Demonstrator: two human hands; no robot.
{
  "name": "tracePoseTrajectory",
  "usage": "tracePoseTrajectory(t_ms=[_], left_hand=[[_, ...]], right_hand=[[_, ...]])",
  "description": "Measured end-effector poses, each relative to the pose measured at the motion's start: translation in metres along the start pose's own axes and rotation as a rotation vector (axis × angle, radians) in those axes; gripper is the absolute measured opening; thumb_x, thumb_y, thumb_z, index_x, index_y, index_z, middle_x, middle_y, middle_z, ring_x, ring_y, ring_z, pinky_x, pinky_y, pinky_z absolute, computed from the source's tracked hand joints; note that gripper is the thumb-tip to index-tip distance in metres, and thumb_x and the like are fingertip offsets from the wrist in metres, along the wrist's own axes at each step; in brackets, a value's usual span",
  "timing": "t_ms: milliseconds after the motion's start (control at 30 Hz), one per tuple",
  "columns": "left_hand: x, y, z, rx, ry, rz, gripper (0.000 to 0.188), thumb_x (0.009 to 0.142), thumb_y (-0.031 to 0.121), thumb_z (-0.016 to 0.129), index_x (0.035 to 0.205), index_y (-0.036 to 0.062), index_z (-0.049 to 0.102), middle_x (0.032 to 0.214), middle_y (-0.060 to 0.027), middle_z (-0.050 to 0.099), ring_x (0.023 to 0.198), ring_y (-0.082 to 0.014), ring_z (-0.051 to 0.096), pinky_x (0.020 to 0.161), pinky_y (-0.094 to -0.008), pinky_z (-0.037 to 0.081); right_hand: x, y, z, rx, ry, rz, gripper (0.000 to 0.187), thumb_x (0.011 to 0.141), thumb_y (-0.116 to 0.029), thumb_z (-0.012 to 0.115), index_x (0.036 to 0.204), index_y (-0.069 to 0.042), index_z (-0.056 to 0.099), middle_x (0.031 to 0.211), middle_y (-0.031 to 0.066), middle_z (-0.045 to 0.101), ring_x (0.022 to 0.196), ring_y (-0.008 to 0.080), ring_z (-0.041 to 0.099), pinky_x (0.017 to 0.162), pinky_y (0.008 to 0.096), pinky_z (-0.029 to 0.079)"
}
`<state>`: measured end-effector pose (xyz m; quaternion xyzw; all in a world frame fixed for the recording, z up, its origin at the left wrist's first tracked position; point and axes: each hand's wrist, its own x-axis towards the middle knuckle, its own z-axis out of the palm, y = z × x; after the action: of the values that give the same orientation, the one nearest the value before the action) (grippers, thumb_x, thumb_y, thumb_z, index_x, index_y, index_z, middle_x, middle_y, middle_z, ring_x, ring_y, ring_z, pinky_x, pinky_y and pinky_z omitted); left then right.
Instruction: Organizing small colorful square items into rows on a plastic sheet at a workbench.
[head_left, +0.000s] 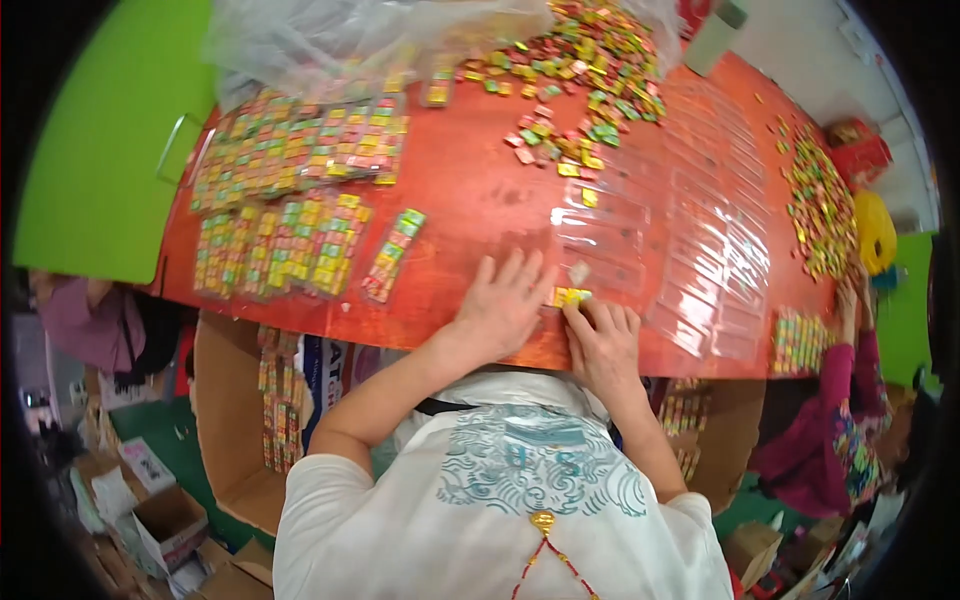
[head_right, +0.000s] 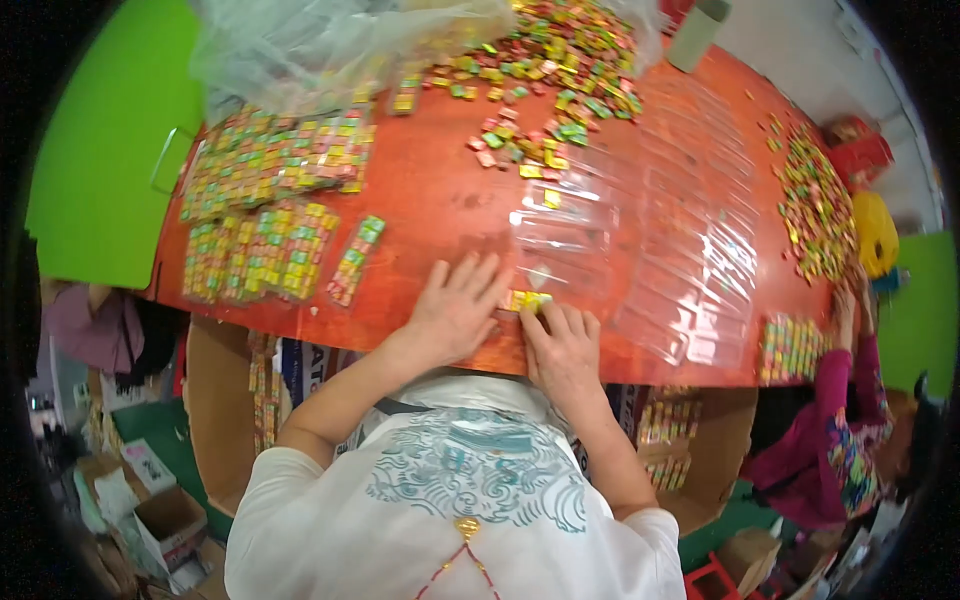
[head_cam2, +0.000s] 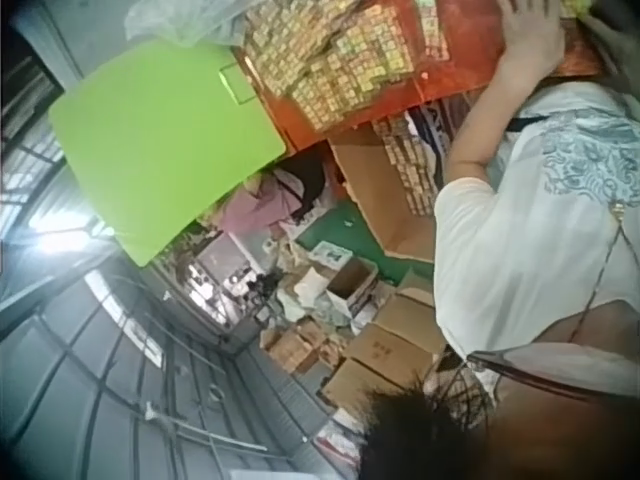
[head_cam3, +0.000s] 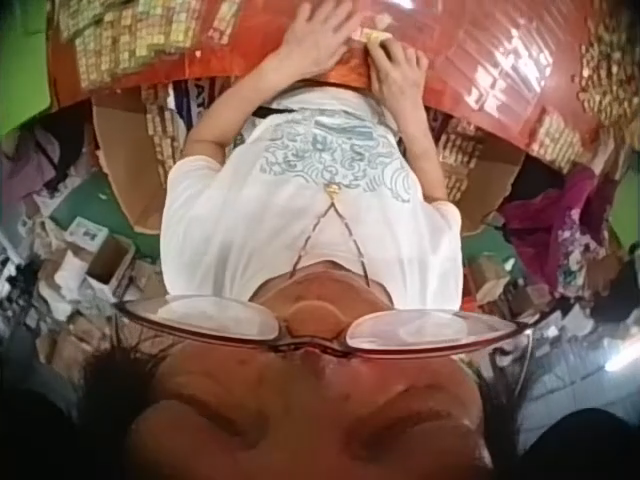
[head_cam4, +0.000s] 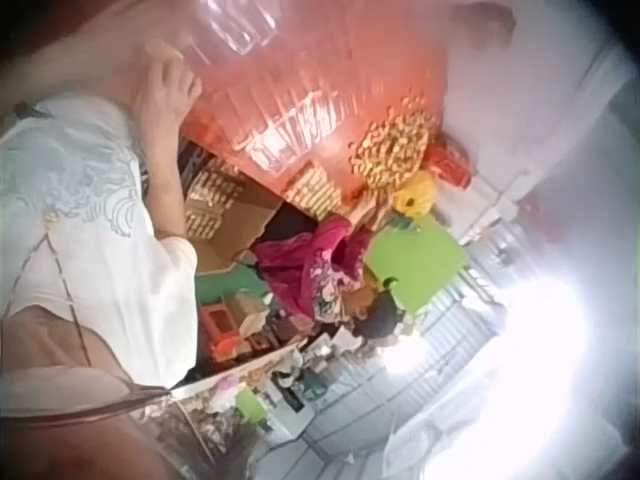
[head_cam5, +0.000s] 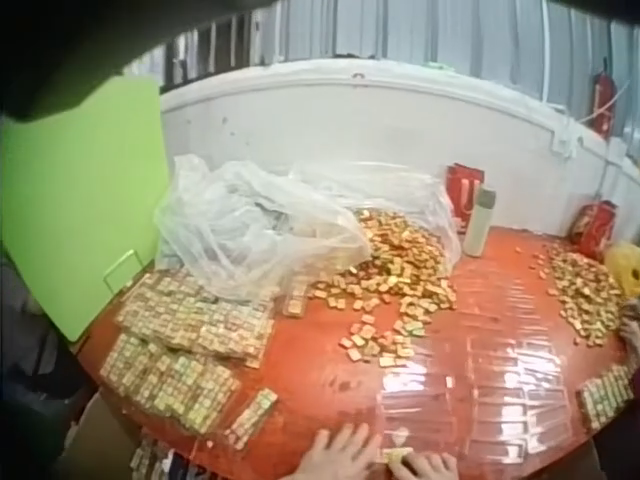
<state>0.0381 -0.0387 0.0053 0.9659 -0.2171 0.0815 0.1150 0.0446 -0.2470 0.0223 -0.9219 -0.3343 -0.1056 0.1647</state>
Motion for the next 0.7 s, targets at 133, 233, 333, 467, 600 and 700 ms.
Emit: tracePoseTrajectory(t_ms=[133, 233, 333, 467, 600, 700], left_hand=[[-0.011, 0.000, 0.007, -0.001, 0.159, 0.057, 0.049, 0.085, 0.022, 0.060, 0.127, -0.0032, 0.060, 0.100, -0.0122, 0.057, 0.095, -0.0280, 0.052, 0.085, -0.0453, 0.040], [-0.032, -0.008, 0.003, -0.044, 0.229, -0.033, 0.051, 0.084, 0.018, 0.063, 0.130, -0.0030, 0.058, 0.098, -0.0122, 0.055, 0.090, -0.0282, 0.052, 0.080, -0.0434, 0.040], [-0.048, -0.025, -0.019, -0.001, 0.304, -0.224, 0.054, 0.084, 0.016, 0.066, 0.135, -0.0007, 0.055, 0.103, -0.0142, 0.054, 0.096, -0.0310, 0.054, 0.083, -0.0453, 0.040], [-0.060, -0.059, -0.036, 0.191, 0.386, -0.523, 0.051, 0.087, 0.016, 0.065, 0.135, 0.0021, 0.054, 0.107, -0.0160, 0.055, 0.098, -0.0330, 0.054, 0.086, -0.0470, 0.041], [-0.068, -0.071, -0.036, 0.346, 0.304, -0.602, 0.050, 0.088, 0.020, 0.064, 0.134, 0.0020, 0.053, 0.101, -0.0141, 0.055, 0.092, -0.0303, 0.054, 0.078, -0.0452, 0.040], [-0.065, -0.064, -0.035, 0.301, 0.248, -0.643, 0.061, 0.086, 0.025, 0.068, 0.140, 0.0045, 0.050, 0.124, -0.0199, 0.052, 0.112, -0.0372, 0.050, 0.090, -0.0502, 0.039]], right_hand=[[-0.003, -0.001, -0.002, 0.130, 0.037, 0.008, 0.031, 0.082, -0.010, 0.070, 0.113, -0.008, 0.068, 0.110, 0.0104, 0.063, 0.103, 0.0285, 0.060, 0.094, 0.0439, 0.039], [-0.004, 0.001, -0.002, 0.187, 0.086, 0.028, 0.030, 0.083, -0.006, 0.070, 0.113, -0.006, 0.067, 0.113, 0.0120, 0.063, 0.103, 0.0291, 0.060, 0.094, 0.0431, 0.039], [-0.002, 0.004, -0.001, 0.188, 0.127, 0.043, 0.030, 0.083, -0.005, 0.070, 0.113, -0.005, 0.067, 0.114, 0.0134, 0.063, 0.103, 0.0297, 0.060, 0.094, 0.0430, 0.040], [0.000, 0.006, 0.008, 0.225, 0.121, 0.025, 0.029, 0.083, -0.005, 0.069, 0.112, -0.004, 0.067, 0.114, 0.0142, 0.063, 0.103, 0.0304, 0.059, 0.095, 0.0429, 0.039], [0.001, 0.002, 0.009, 0.255, 0.089, 0.021, 0.028, 0.083, -0.005, 0.069, 0.111, -0.004, 0.068, 0.113, 0.0134, 0.064, 0.103, 0.0299, 0.059, 0.096, 0.0417, 0.039], [-0.004, 0.006, 0.007, 0.239, 0.103, 0.035, 0.027, 0.083, -0.005, 0.069, 0.111, -0.005, 0.068, 0.112, 0.0128, 0.064, 0.102, 0.0295, 0.060, 0.094, 0.0418, 0.040]])
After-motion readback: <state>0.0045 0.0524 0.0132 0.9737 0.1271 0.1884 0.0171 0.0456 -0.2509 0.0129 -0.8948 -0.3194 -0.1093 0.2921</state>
